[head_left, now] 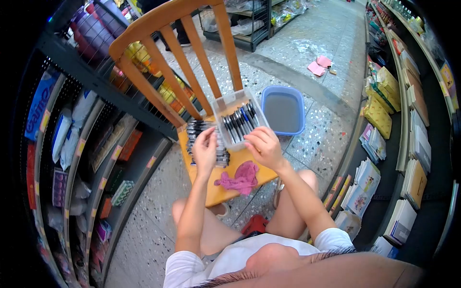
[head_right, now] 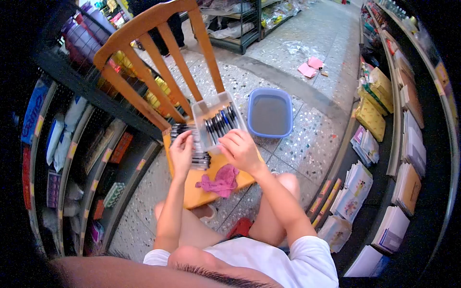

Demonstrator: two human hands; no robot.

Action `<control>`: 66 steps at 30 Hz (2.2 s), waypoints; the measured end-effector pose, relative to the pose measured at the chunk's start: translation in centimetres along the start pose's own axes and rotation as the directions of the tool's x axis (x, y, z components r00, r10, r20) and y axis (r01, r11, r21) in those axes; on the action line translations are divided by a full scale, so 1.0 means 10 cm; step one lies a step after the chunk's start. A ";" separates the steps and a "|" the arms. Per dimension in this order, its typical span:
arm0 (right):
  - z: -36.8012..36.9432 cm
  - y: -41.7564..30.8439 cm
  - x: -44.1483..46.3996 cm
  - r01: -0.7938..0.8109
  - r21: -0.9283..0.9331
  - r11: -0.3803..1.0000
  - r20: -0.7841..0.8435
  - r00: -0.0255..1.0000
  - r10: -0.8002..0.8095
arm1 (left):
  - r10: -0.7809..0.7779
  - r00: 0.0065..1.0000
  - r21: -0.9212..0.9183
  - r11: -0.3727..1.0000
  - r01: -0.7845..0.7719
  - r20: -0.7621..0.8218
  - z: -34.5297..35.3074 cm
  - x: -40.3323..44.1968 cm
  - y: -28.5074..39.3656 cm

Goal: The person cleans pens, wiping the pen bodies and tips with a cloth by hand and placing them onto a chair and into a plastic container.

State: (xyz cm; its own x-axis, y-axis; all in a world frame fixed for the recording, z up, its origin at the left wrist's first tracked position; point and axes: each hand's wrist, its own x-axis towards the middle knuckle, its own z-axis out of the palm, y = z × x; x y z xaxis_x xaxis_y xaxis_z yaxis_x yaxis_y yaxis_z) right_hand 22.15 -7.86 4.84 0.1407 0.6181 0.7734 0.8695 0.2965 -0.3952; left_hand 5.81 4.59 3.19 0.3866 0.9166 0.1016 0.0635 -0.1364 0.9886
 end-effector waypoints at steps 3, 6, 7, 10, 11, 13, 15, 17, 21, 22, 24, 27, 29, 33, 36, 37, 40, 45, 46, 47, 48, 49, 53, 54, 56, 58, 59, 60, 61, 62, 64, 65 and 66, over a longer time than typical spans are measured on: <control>0.19 -0.19 -0.10 0.119 0.164 0.979 0.124 0.982 -0.140 | -0.065 0.996 0.039 0.997 0.067 -0.065 -0.50 -0.16 -0.25; 0.36 -0.38 -0.26 0.121 0.345 0.931 0.434 0.859 -0.272 | -0.124 0.991 0.169 0.977 0.131 -0.049 -0.86 -0.28 -0.72; 0.45 -0.42 -0.35 0.110 0.357 0.927 0.476 0.833 -0.283 | -0.124 0.991 0.204 0.970 0.132 -0.052 -0.94 -0.27 -0.83; 0.65 -0.54 -0.55 0.075 0.289 0.955 0.583 0.777 -0.237 | -0.259 0.951 0.344 0.889 0.303 -0.167 -1.08 -0.34 -1.08; 0.72 -0.56 -0.60 0.050 0.254 0.966 0.640 0.740 -0.207 | -0.263 0.945 0.426 0.845 0.324 -0.196 -1.12 -0.35 -1.15; 0.77 -0.63 -0.65 0.086 0.203 0.975 0.668 0.716 -0.202 | -0.265 0.931 0.573 0.735 0.363 -0.251 -1.12 -0.36 -1.05; 0.84 -0.67 -0.72 0.113 0.151 0.982 0.681 0.708 -0.186 | -0.188 0.952 0.624 0.722 0.300 -0.241 -1.11 -0.41 -0.99; 0.91 -0.71 -0.84 0.117 0.100 0.988 0.685 0.712 -0.153 | -0.160 0.956 0.665 0.690 0.286 -0.245 -1.07 -0.46 -1.04; 0.93 -0.76 -0.96 0.080 0.012 0.997 0.654 0.754 -0.068 | -0.111 0.977 0.682 0.702 0.205 -0.180 -1.07 -0.56 -1.13; 0.91 -0.78 -0.97 0.068 -0.013 0.998 0.668 0.743 -0.042 | -0.065 0.986 0.715 0.681 0.156 -0.153 -1.08 -0.57 -1.17; 0.88 -0.79 -0.96 0.039 -0.050 0.998 0.680 0.733 0.005 | 0.020 0.995 0.775 0.629 0.061 -0.094 -1.08 -0.62 -1.19; 0.82 -0.78 -0.97 -0.008 -0.061 0.998 0.670 0.741 0.046 | 0.019 0.997 0.766 0.642 0.043 -0.072 -1.06 -0.73 -1.12; 0.82 -0.75 -1.01 -0.035 -0.041 0.999 0.648 0.760 0.053 | 0.002 1.000 0.746 0.666 0.000 -0.001 -1.08 -0.77 -1.09; 0.81 -0.68 -1.04 -0.060 -0.023 0.998 0.658 0.751 0.060 | -0.038 0.989 0.672 0.737 -0.069 0.143 -1.12 -0.82 -0.99; 0.79 -0.64 -0.98 -0.129 0.025 0.991 0.628 0.773 0.084 | -0.207 0.958 0.545 0.836 0.067 0.199 -1.13 -0.88 -0.54; 0.75 -0.65 -0.92 -0.184 0.031 0.982 0.633 0.765 0.123 | -0.150 0.966 0.500 0.866 0.024 0.213 -1.14 -0.89 -0.51; 0.69 -0.57 -0.86 -0.266 0.032 0.963 0.629 0.754 0.188 | -0.139 0.969 0.108 0.987 0.119 0.204 -1.19 -0.88 -0.52; 0.59 -0.56 -0.74 -0.426 -0.040 0.904 0.693 0.640 0.333 | -0.190 0.972 -0.221 0.951 0.216 0.135 -1.26 -0.77 -0.38; 0.48 -0.64 -0.58 -0.558 -0.086 0.825 0.737 0.522 0.430 | -0.194 0.973 -0.277 0.935 0.222 0.127 -1.26 -0.76 -0.37; 0.43 -0.68 -0.49 -0.671 -0.142 0.727 0.771 0.386 0.507 | -0.199 0.973 -0.332 0.915 0.228 0.118 -1.24 -0.75 -0.37; 0.44 -0.64 -0.52 -0.682 -0.050 0.730 0.718 0.483 0.501 | -0.206 0.973 -0.388 0.892 0.232 0.108 -1.23 -0.76 -0.35; 0.47 -0.56 -0.58 -0.680 0.042 0.732 0.655 0.572 0.493 | -0.226 0.966 -0.400 0.879 0.258 0.125 -1.19 -0.77 -0.33; 0.48 -0.50 -0.57 -0.583 0.262 0.769 0.518 0.757 0.398 | -0.288 0.936 -0.413 0.841 0.349 0.205 -1.01 -0.81 -0.27; 0.46 -0.54 -0.54 -0.594 0.281 0.754 0.524 0.753 0.398 | -0.298 0.926 -0.404 0.836 0.371 0.234 -0.96 -0.81 -0.27; 0.44 -0.66 -0.50 -0.599 0.352 0.719 0.534 0.759 0.372 | -0.314 0.920 -0.388 0.838 0.385 0.235 -0.83 -0.82 -0.26; 0.46 -0.78 -0.49 -0.503 0.408 0.762 0.450 0.837 0.312 | -0.323 0.921 -0.354 0.854 0.382 0.217 -0.70 -0.83 -0.26; 0.49 -0.85 -0.48 -0.398 0.420 0.815 0.360 0.898 0.253 | -0.347 0.913 -0.347 0.847 0.403 0.213 -0.64 -0.82 -0.35; 0.52 -0.89 -0.48 -0.288 0.423 0.859 0.270 0.945 0.184 | -0.357 0.907 -0.350 0.839 0.417 0.225 -0.58 -0.83 -0.34; 0.57 -0.86 -0.52 -0.209 0.378 0.902 0.241 0.963 0.123 | -0.366 0.900 -0.351 0.832 0.430 0.236 -0.52 -0.84 -0.32; 0.59 -0.84 -0.53 -0.235 0.351 0.906 0.236 0.959 0.157 | -0.376 0.893 -0.350 0.824 0.445 0.249 -0.48 -0.85 -0.31; 0.59 -0.78 -0.54 -0.288 0.290 0.912 0.220 0.948 0.229 | -0.352 0.879 -0.394 0.794 0.462 0.320 -0.40 -0.86 -0.29; 0.60 -0.72 -0.54 -0.297 0.281 0.913 0.178 0.950 0.255 | -0.337 0.872 -0.416 0.778 0.470 0.355 -0.37 -0.88 -0.26; 0.58 -0.69 -0.53 -0.319 0.284 0.904 0.175 0.945 0.278 | -0.320 0.864 -0.437 0.762 0.479 0.388 -0.34 -0.90 -0.19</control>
State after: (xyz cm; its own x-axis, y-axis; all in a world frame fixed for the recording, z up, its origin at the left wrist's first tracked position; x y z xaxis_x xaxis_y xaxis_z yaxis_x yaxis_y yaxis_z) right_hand 12.71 -8.95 0.60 0.2913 0.7938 0.5339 0.6070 0.2780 -0.7445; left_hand -0.92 -2.13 0.73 0.6709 0.6898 -0.2721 -0.1685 0.4991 0.8500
